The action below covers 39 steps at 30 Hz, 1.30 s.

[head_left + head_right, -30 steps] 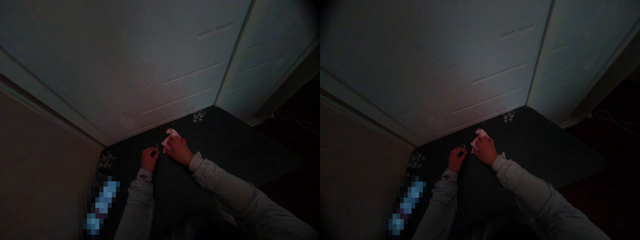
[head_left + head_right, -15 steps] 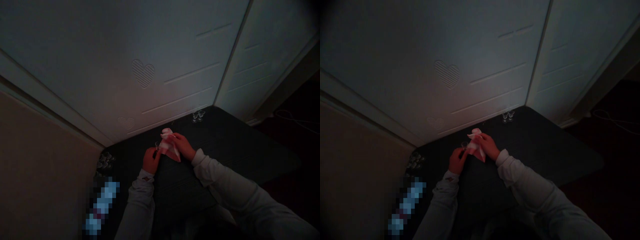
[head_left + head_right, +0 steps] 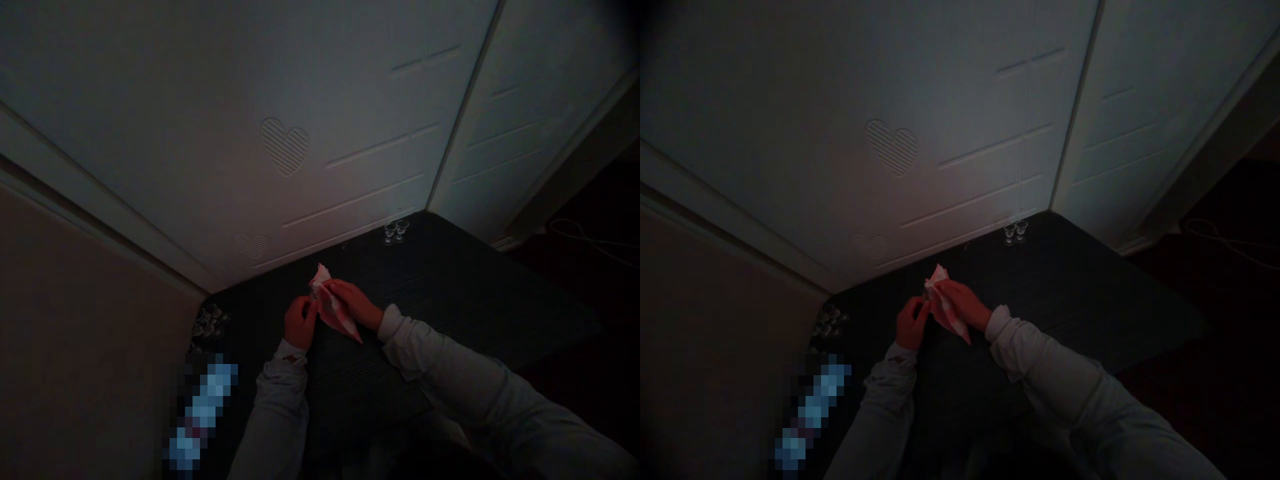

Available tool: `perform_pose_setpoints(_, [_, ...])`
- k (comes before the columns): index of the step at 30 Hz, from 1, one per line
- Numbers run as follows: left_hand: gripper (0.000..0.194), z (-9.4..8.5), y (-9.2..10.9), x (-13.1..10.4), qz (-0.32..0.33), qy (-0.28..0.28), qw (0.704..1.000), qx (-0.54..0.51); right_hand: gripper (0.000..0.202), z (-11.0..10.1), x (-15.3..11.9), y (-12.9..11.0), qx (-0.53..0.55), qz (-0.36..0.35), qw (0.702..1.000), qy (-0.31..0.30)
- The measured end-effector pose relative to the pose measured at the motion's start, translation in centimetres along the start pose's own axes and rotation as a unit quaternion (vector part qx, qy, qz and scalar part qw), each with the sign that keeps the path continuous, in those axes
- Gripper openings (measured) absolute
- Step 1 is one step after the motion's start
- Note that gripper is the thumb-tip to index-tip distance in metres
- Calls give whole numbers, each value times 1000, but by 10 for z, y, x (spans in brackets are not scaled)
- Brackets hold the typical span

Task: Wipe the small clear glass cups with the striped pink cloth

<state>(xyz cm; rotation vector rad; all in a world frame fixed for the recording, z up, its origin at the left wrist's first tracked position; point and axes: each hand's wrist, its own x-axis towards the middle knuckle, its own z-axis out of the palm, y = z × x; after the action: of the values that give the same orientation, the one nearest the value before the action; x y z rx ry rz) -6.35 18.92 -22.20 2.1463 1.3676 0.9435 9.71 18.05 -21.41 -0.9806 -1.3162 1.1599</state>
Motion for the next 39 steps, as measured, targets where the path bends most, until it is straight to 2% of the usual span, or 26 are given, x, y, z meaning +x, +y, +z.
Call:
perform_pose_setpoints(6, [17,-2,0,0,-24,18,999,-31,20,1,2,7,-21,6,1000,-21])
perform_pose_setpoints(12, [18,-2,0,0,-28,5,999,-32,19,4,0,13,-88,-2,996,-17])
perform_pose_setpoints(18, [16,-3,2,1,-26,-1,999,-32,15,4,0,11,-103,-14,995,-5])
perform_pose_setpoints(29, [17,-2,2,0,-30,1,999,-34,21,3,-1,6,-126,-29,992,-6])
perform_pose_setpoints(39, [13,-2,7,-4,19,-49,996,-70,20,1,3,10,-142,-16,989,31])
